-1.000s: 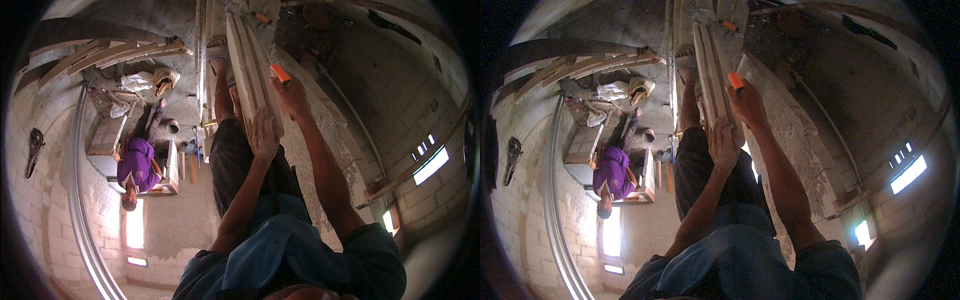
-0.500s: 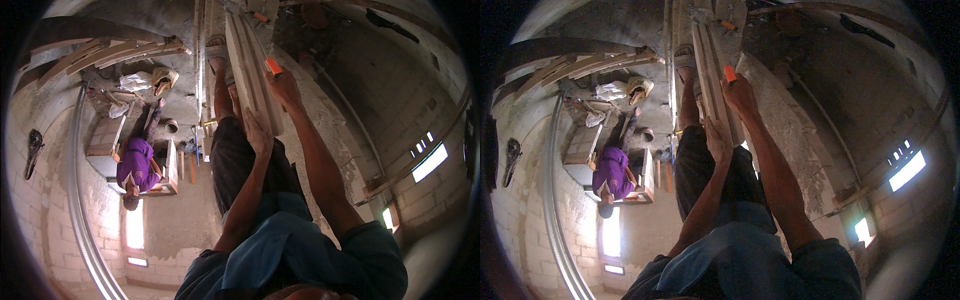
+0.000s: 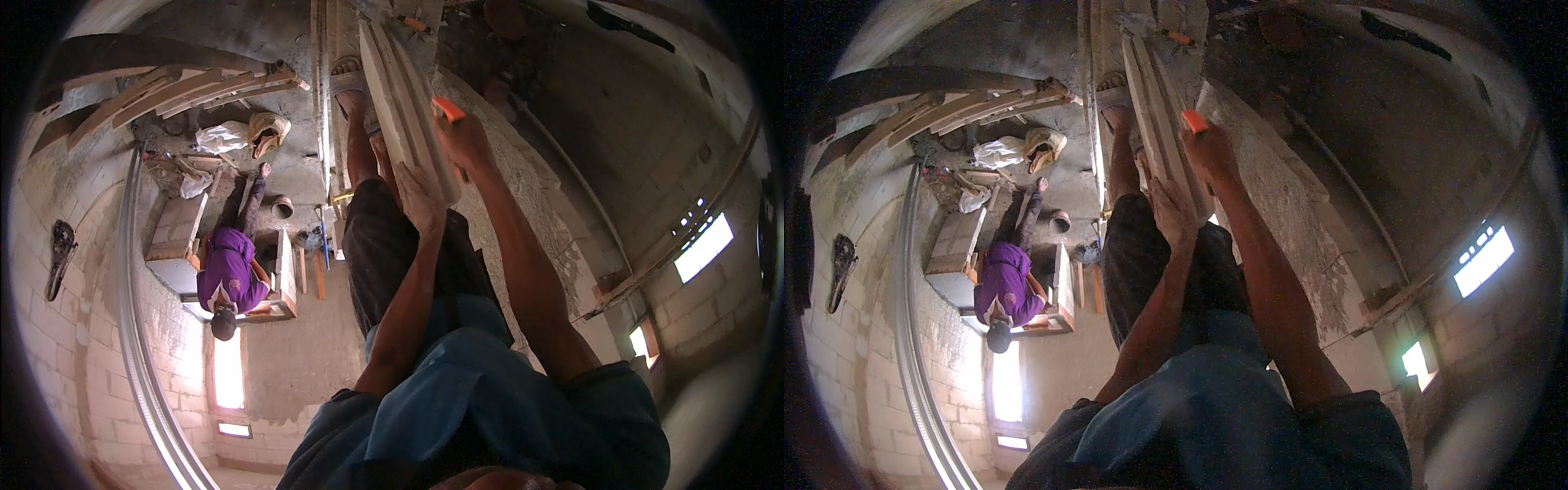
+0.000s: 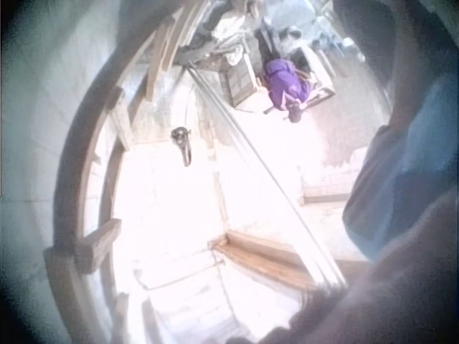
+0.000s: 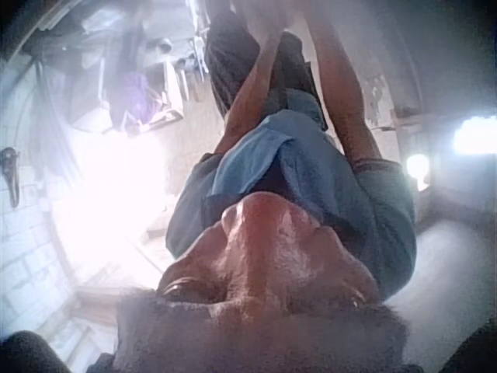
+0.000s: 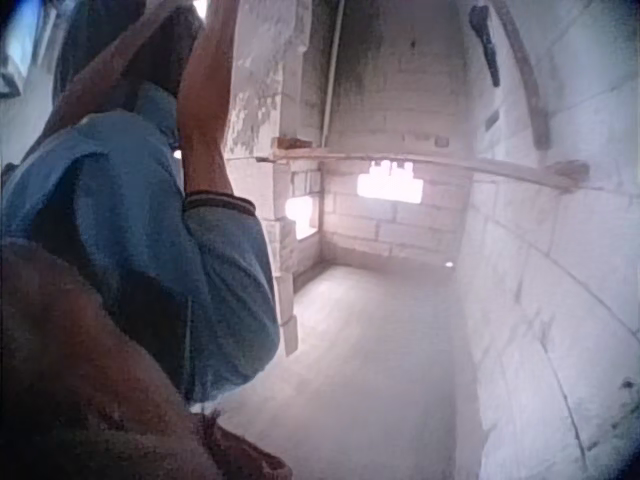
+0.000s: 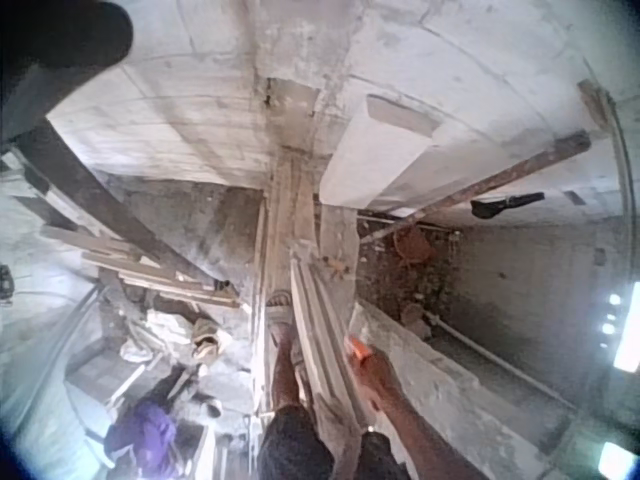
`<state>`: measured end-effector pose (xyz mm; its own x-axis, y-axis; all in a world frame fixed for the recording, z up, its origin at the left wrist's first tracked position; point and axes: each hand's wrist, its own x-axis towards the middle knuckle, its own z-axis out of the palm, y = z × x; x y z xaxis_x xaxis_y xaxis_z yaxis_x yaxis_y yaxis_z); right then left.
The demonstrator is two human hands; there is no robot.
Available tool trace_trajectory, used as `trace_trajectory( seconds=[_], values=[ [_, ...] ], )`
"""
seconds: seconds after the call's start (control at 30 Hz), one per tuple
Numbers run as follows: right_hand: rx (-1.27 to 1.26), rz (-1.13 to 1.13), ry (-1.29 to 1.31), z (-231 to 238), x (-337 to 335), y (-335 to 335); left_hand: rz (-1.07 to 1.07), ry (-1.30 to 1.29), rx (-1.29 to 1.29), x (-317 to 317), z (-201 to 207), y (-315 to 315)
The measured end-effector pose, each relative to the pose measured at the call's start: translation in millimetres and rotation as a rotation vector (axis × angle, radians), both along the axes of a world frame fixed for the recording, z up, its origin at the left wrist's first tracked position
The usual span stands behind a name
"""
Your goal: The person uses a hand saw to cut a large sheet of white plasterboard resting on a wooden scaffold. They saw through the material, lift the cut piece, and place it on the scaffold. The person then retrieves another sheet and repeats the cutting process.
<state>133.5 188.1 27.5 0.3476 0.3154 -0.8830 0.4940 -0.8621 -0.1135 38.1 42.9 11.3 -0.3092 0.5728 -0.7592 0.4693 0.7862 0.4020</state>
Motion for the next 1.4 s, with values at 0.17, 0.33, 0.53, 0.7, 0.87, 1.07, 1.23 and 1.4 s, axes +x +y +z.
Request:
trace_trajectory(
  seconds=[0.17, 0.33, 0.53, 0.7, 0.87, 1.07, 1.23, 1.4],
  values=[
    [-0.017, -0.130, 0.080, 107.0, 9.5, -37.7, 0.077, -0.085, 0.027, -4.1, 3.6, 1.4],
    [-0.023, -0.166, 0.113, 48.7, -0.2, -8.0, 0.039, -0.096, 0.000, 1.8, 9.6, 6.4],
    [0.450, 0.160, 0.053, 52.7, -0.2, -65.7, 0.100, -0.111, 0.050, -4.3, 1.6, 12.8],
    [-0.045, -0.304, 0.118, 38.9, 0.9, -22.6, 0.045, -0.096, -0.033, -0.6, 7.5, 2.7],
    [0.146, -0.183, 0.111, 8.8, -5.6, -54.3, 0.063, -0.092, -0.037, -1.2, 12.1, -6.1],
    [0.066, -0.272, 0.093, 33.9, -2.0, -41.3, 0.099, -0.121, -0.091, -1.5, 10.9, 0.7],
    [0.036, -0.225, 0.086, -9.6, 4.4, -49.0, 0.141, -0.176, -0.079, -2.6, 13.5, 13.0],
    [0.123, -0.222, 0.118, 34.4, -10.7, -43.2, 0.260, -0.256, -0.056, -5.5, 0.1, 5.8]
  ],
)
